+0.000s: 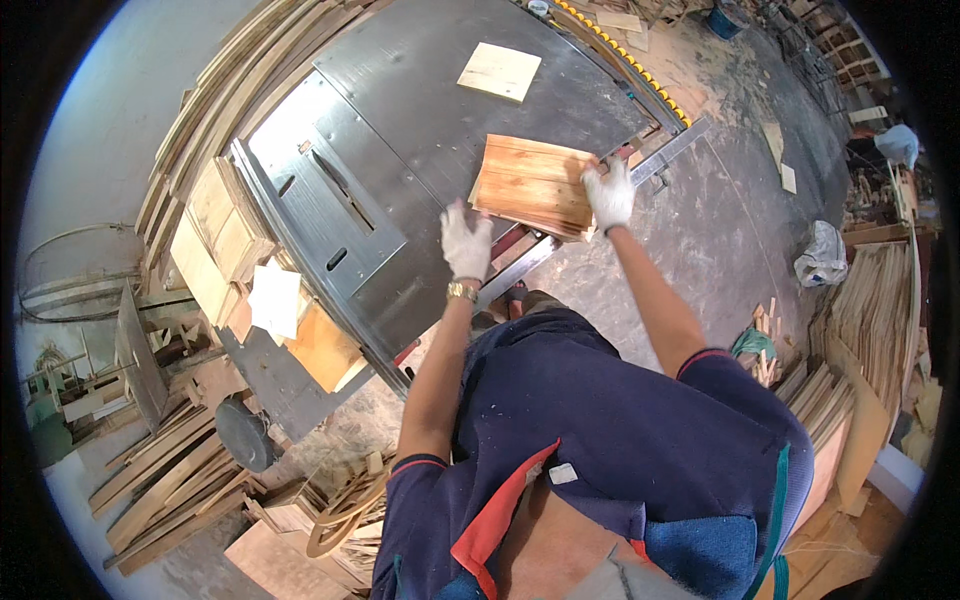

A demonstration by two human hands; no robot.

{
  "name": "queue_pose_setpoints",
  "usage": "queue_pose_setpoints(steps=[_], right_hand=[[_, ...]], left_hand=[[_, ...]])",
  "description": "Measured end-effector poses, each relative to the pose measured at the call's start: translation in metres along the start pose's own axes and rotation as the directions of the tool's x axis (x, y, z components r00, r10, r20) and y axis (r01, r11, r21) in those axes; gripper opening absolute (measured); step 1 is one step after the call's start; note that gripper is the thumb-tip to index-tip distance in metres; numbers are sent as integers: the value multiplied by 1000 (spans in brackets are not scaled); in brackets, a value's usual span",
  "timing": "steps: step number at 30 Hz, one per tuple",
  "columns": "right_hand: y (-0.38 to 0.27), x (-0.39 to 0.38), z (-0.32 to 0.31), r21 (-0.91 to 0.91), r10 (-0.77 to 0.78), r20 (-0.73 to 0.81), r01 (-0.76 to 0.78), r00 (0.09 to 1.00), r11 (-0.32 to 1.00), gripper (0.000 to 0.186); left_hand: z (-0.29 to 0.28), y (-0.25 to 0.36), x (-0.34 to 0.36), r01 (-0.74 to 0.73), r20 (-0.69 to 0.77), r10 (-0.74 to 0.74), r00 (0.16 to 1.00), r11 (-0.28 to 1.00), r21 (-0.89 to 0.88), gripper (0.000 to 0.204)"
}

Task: The person uses a table saw to cut multiple small wooden pieces. They feed each piece through the saw blade, collect the cut pieces, and stack them on the table. The person wears gloves and handles the wood carefully during the cutting process.

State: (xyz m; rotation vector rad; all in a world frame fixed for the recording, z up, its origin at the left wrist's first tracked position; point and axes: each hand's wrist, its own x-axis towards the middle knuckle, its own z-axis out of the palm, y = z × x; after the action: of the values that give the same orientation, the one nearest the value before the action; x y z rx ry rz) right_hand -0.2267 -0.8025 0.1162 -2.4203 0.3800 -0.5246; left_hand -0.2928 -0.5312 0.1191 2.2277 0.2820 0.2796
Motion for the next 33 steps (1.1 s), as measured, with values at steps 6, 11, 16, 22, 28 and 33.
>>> queue_pose_setpoints(steps=[6,11,16,22,28,33], right_hand=[[-15,-64,2,14,231,399,-258,887,966,54],[-12,-81,13,-93,-25,161,40,987,995,51],[-85,-99,14,165,-99,568,4,817,986,40],[-139,-132,87,503,-377,631,13,678,864,45],[-133,-149,127,281,-513,781,533,356,798,73],[-110,-161,142,173,-425,878,684,219,709,72]], left_hand=[[28,-27,47,-38,321,-6,947,991,129,43],[1,-12,20,125,153,-130,980,991,38,34],[-87,-88,-59,473,69,-512,856,722,-506,29],[-163,-103,-99,344,-186,-585,790,673,-655,27],[-179,-132,-115,559,-444,-415,794,785,266,46],[-180,-143,-118,352,-32,-379,925,819,452,56]])
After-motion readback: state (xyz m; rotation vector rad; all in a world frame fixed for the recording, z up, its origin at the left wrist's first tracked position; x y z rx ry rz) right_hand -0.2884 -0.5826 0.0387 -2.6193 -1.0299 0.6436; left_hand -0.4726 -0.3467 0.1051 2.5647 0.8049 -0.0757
